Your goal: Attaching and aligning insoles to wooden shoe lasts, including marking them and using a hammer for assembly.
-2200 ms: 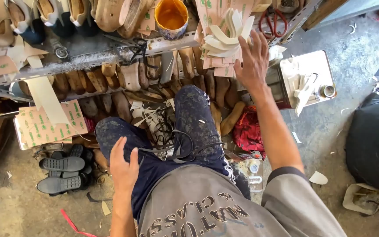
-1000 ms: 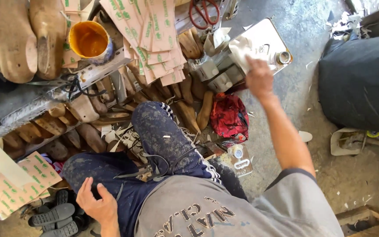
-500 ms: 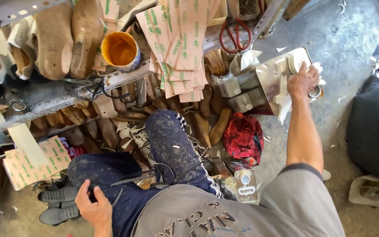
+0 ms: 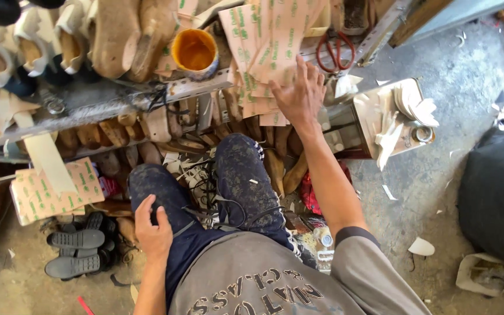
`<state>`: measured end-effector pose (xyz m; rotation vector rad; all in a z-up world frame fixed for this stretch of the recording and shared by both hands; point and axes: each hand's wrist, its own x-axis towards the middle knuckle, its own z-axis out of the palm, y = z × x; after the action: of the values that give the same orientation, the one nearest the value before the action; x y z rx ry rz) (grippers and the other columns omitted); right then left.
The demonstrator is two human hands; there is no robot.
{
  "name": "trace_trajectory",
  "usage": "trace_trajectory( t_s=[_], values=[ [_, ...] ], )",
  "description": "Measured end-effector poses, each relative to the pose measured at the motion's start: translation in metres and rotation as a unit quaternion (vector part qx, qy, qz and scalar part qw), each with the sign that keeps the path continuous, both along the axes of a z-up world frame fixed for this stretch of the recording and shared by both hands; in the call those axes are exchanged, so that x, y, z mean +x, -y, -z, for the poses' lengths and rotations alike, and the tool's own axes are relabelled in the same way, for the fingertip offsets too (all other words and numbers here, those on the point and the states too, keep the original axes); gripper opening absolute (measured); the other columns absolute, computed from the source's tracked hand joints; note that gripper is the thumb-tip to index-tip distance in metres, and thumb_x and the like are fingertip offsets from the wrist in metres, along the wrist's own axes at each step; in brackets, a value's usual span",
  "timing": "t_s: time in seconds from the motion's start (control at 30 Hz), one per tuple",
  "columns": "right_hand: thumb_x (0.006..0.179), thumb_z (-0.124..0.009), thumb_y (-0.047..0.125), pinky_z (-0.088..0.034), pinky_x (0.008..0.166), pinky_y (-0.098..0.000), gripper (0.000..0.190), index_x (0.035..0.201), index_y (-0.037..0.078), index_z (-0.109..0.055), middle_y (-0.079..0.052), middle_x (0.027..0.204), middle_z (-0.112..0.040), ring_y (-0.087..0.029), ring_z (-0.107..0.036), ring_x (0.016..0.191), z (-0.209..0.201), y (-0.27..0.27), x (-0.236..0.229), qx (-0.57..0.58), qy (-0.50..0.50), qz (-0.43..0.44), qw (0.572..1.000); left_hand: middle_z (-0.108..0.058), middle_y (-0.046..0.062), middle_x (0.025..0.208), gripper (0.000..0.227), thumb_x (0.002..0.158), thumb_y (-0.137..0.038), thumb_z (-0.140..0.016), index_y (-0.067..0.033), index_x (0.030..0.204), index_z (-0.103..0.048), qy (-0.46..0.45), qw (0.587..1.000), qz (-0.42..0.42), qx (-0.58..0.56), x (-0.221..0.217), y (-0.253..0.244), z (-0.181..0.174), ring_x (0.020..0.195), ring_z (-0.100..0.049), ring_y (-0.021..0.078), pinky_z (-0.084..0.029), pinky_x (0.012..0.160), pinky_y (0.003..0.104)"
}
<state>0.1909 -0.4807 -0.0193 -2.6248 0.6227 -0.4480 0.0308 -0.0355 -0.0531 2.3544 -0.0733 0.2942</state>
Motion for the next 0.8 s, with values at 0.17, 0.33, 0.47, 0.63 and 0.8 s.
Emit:
trace_trajectory(
  t_s=[0.17, 0.33, 0.47, 0.63, 0.8],
  values=[
    [0.074, -0.079, 0.068, -0.047, 0.089, -0.0547, 0.094, 0.145, 0.015, -0.047, -0.015, 0.133, -0.057, -0.037, -0.055, 0.118, 0.016, -0.028, 0.02, -0.102, 0.018, 0.036, 0.994, -0.068, 0.017, 0.125, 0.028, 0.102, -0.008, -0.058, -0.001, 0.127, -0.068, 0.068, 0.997, -0.029, -0.031, -0.005, -0.006, 0.013, 0.114, -0.066, 0.0323, -0.055, 0.095, 0.039],
    [0.066, -0.085, 0.061, -0.054, 0.082, -0.0413, 0.096, 0.143, 0.012, -0.054, -0.007, 0.112, -0.072, -0.028, -0.071, 0.096, 0.032, -0.014, 0.021, -0.231, 0.099, 0.026, 0.967, -0.068, 0.015, 0.121, 0.026, 0.101, -0.01, -0.06, -0.0049, 0.125, -0.069, 0.084, 0.993, -0.049, -0.067, -0.004, -0.009, 0.013, 0.109, -0.068, 0.0329, -0.058, 0.09, 0.037],
    [0.075, -0.085, 0.05, -0.059, 0.081, -0.0503, 0.106, 0.161, 0.022, -0.029, -0.009, 0.095, -0.077, -0.037, -0.077, 0.088, 0.043, 0.011, 0.02, -0.116, 0.082, 0.017, 0.99, -0.069, 0.013, 0.121, 0.027, 0.098, -0.007, -0.062, -0.007, 0.125, -0.071, 0.085, 0.991, -0.038, -0.092, -0.005, -0.012, 0.022, 0.109, -0.069, 0.0308, -0.058, 0.089, 0.035],
    [0.091, -0.092, 0.035, -0.071, 0.058, -0.0287, 0.08, 0.154, 0.023, -0.042, -0.018, 0.11, -0.078, -0.023, -0.082, 0.076, 0.014, 0.017, -0.005, 0.224, 0.157, -0.003, 0.962, -0.068, 0.012, 0.124, 0.029, 0.1, -0.011, -0.062, -0.0087, 0.128, -0.069, 0.045, 0.99, -0.034, -0.133, -0.009, -0.016, 0.014, 0.112, -0.068, 0.029, -0.058, 0.093, 0.035],
    [0.089, -0.076, -0.005, -0.066, 0.079, -0.0345, 0.079, 0.157, 0.003, -0.035, -0.028, 0.123, -0.068, -0.028, -0.071, 0.095, -0.065, -0.098, -0.07, 0.299, 0.182, -0.156, 0.924, -0.065, 0.013, 0.131, 0.038, 0.1, -0.019, -0.066, -0.0082, 0.136, -0.062, -0.025, 0.955, -0.006, -0.295, 0.005, -0.008, -0.026, 0.122, -0.064, 0.0273, -0.057, 0.097, 0.036]
  ],
)
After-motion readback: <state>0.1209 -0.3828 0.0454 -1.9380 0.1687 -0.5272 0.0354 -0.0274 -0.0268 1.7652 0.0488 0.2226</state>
